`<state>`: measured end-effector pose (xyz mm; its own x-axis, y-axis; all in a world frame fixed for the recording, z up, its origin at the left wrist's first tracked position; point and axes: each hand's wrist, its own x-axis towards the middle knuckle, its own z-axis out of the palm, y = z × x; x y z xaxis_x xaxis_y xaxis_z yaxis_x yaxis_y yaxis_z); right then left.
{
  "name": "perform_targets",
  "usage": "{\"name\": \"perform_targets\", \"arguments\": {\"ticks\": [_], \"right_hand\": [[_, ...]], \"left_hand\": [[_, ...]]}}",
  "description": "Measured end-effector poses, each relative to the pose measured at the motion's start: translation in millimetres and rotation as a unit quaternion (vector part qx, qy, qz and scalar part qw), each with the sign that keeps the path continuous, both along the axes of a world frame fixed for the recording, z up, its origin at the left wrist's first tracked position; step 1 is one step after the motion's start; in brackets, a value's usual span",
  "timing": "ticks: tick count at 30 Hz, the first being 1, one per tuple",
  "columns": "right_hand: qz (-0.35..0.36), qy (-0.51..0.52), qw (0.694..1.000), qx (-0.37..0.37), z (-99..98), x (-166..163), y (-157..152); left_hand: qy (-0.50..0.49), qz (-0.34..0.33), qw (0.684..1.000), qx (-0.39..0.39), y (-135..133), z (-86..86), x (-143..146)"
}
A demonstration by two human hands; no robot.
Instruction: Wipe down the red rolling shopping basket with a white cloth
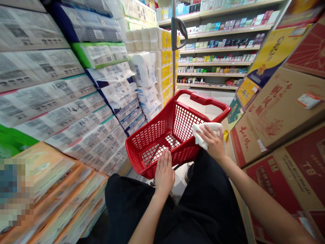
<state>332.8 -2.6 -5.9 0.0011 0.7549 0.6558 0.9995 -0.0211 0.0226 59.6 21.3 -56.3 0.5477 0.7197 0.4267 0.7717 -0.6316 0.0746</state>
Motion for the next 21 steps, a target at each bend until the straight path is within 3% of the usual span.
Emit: {"name": "perform_targets", "arguments": {"ticks": [4,8,11,16,21], "right_hand": [[-0.042,0.079,0.995,0.036,-15.7,-43.3,1.9],[0.028,0.115,0.993,-0.016,-37.3,-114.3,0.1],[0.062,0.118,0.991,-0.020,-43.9,-144.6,-3.8],[0.104,0.097,0.990,-0.015,-41.1,-146.9,-16.5],[0.107,0.072,0.992,-0.017,-33.4,-122.0,-29.1]], "left_hand": [[0.000,0.004,1.000,0.001,-1.2,-1.7,1.4],[0.003,0.007,1.000,0.009,-2.0,-2.9,-1.5],[0.000,-0.007,1.000,0.021,-4.0,-4.4,-8.8],[-0.005,-0.001,1.000,0.025,-13.2,-6.2,-21.5],[0.004,-0.002,1.000,0.016,-18.5,-3.4,-25.5]]}}
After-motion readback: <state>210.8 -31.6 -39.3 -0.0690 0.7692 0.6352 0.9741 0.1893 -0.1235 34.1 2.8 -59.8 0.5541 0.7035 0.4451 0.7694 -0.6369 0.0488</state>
